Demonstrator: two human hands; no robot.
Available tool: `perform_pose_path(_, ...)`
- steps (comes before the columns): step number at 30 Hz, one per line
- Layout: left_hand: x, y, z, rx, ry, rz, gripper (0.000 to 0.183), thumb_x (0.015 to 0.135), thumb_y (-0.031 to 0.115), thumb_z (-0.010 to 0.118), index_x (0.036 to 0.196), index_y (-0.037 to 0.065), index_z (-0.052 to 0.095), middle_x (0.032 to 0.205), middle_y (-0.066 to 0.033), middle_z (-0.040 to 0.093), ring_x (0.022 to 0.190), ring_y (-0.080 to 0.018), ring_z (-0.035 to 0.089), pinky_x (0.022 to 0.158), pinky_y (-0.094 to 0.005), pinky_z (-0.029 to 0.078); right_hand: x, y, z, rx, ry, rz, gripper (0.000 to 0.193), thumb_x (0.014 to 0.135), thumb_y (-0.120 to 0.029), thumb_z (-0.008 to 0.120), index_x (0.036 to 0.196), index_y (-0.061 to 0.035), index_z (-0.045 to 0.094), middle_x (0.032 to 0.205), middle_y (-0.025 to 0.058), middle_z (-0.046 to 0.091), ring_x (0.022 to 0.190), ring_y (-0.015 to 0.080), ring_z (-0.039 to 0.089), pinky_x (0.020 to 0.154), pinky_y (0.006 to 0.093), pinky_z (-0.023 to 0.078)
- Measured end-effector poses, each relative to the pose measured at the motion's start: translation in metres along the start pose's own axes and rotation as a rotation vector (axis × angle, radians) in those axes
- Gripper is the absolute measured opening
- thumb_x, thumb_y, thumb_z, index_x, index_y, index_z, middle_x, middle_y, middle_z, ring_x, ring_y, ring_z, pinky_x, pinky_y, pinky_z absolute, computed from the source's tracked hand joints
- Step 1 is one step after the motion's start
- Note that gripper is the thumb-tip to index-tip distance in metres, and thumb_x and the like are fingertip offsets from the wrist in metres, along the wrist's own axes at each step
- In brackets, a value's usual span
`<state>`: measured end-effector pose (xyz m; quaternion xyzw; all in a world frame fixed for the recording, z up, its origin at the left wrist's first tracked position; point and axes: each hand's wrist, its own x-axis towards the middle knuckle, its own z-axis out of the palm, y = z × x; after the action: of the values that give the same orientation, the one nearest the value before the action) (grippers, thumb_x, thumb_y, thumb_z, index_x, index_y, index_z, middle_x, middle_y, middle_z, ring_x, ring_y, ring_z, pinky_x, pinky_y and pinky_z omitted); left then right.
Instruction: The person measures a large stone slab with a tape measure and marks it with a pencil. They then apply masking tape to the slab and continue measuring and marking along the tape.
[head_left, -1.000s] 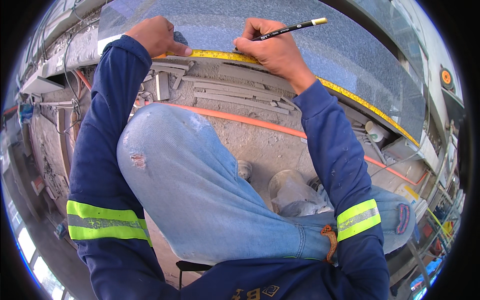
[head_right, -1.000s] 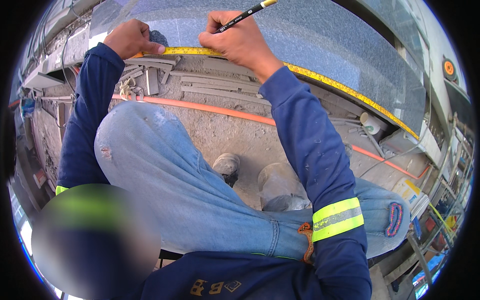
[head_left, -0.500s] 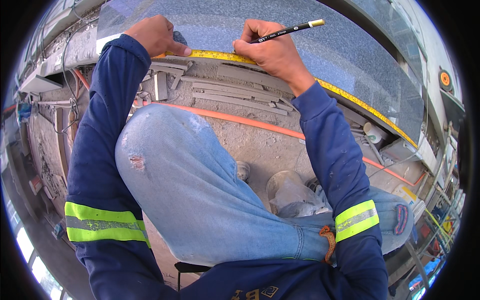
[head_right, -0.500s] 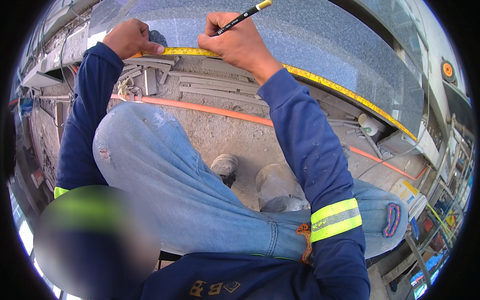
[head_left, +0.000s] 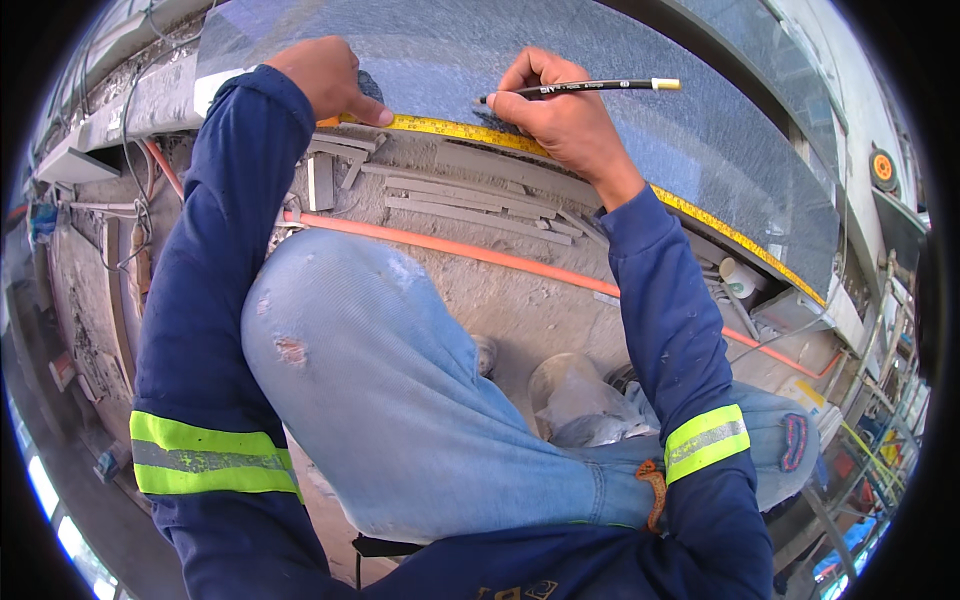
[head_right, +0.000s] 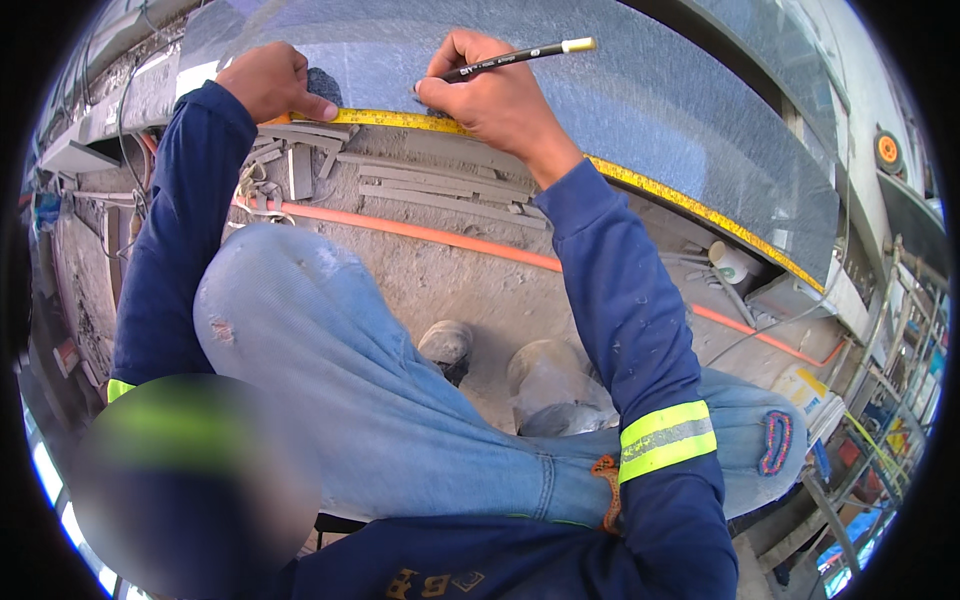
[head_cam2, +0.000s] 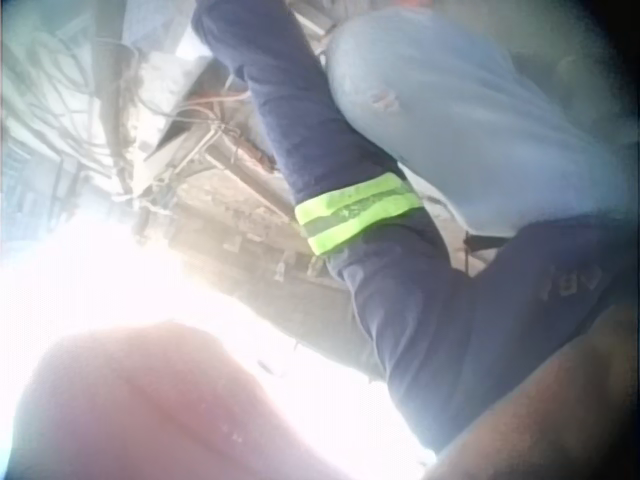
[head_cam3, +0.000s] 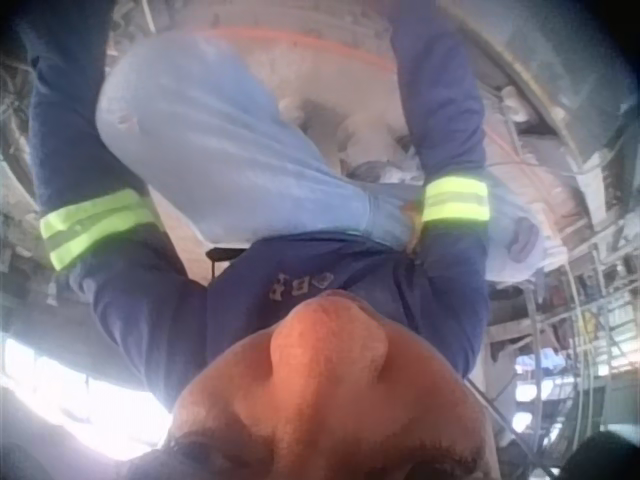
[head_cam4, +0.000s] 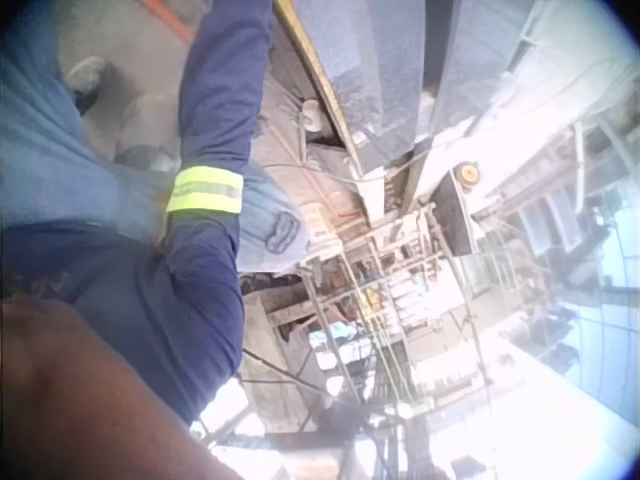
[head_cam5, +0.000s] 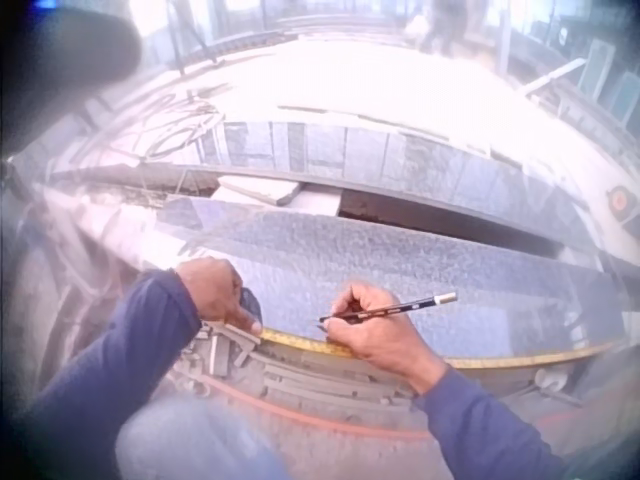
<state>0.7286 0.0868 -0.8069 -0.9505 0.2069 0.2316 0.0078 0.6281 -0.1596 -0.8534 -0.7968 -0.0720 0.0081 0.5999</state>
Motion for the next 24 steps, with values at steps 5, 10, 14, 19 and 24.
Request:
perform_pose_path(5, 0.0022, 0.0043, -0.0036, -0.008, -0.046, -0.032, 0.059, 0.059, 0.05, 0.092, 0.074, -0.002, 0.07, 0.067, -0.017, 0.066, 0.063, -0.0292, 0.065, 0.061, -0.0411, 0.051, 0.003, -0.0052, 0.0005, -0.137, -0.074, 0.006, 0.021, 0.079, -0.02, 0.075, 0.074, -0.0032, 0.062, 0.067, 0.0023, 0.063, 0.06, 0.0094, 0.056, 0.056, 0.0276, 0.044)
perform_pose_path(10, 0.0007, 0.0072, -0.0058, -0.003, -0.039, -0.027, 0.06, 0.057, 0.05, 0.093, 0.075, -0.003, 0.071, 0.068, -0.0179, 0.067, 0.064, -0.0301, 0.067, 0.063, -0.0396, 0.054, 0.0032, -0.004, 0.0001, 0.044, -0.059, 0.001, 0.022, 0.08, -0.017, 0.075, 0.073, -0.0035, 0.06, 0.065, -0.0002, 0.061, 0.061, 0.0069, 0.055, 0.055, 0.027, 0.043)
perform_pose_path(14, 0.0005, 0.0089, -0.0067, -0.007, -0.041, -0.032, 0.061, 0.055, 0.051, 0.094, 0.075, -0.002, 0.071, 0.067, -0.0174, 0.067, 0.062, -0.0303, 0.067, 0.063, -0.0388, 0.054, 0.0041, -0.003, -0.0044, 0.032, -0.096, 0.109, 0.021, 0.082, -0.016, 0.074, 0.073, -0.0039, 0.059, 0.065, -0.001, 0.06, 0.061, 0.0054, 0.052, 0.054, 0.0253, 0.04)
perform_pose_path(19, 0.0031, 0.0067, -0.0046, -0.005, -0.033, -0.03, 0.062, 0.052, 0.05, 0.095, 0.074, -0.002, 0.069, 0.066, -0.0178, 0.067, 0.06, -0.0297, 0.067, 0.062, -0.0386, 0.054, 0.005, -0.005, -0.0048, 0.009, -0.097, 0.096, 0.021, 0.083, -0.015, 0.073, 0.071, -0.0046, 0.059, 0.064, -0.0012, 0.059, 0.059, 0.0041, 0.049, 0.053, 0.0235, 0.037)
perform_pose_path(24, 0.0064, 0.0023, -0.0028, -0.088, -0.049, -0.039, 0.063, 0.051, 0.049, 0.096, 0.069, -0.003, 0.067, 0.065, -0.0181, 0.065, 0.059, -0.0292, 0.065, 0.06, -0.0382, 0.054, 0.0053, -0.0048, -0.0056, -0.008, -0.137, 0.134, 0.02, 0.085, -0.013, 0.072, 0.073, -0.0047, 0.06, 0.065, -0.0016, 0.059, 0.059, 0.0036, 0.049, 0.053, 0.022, 0.037)
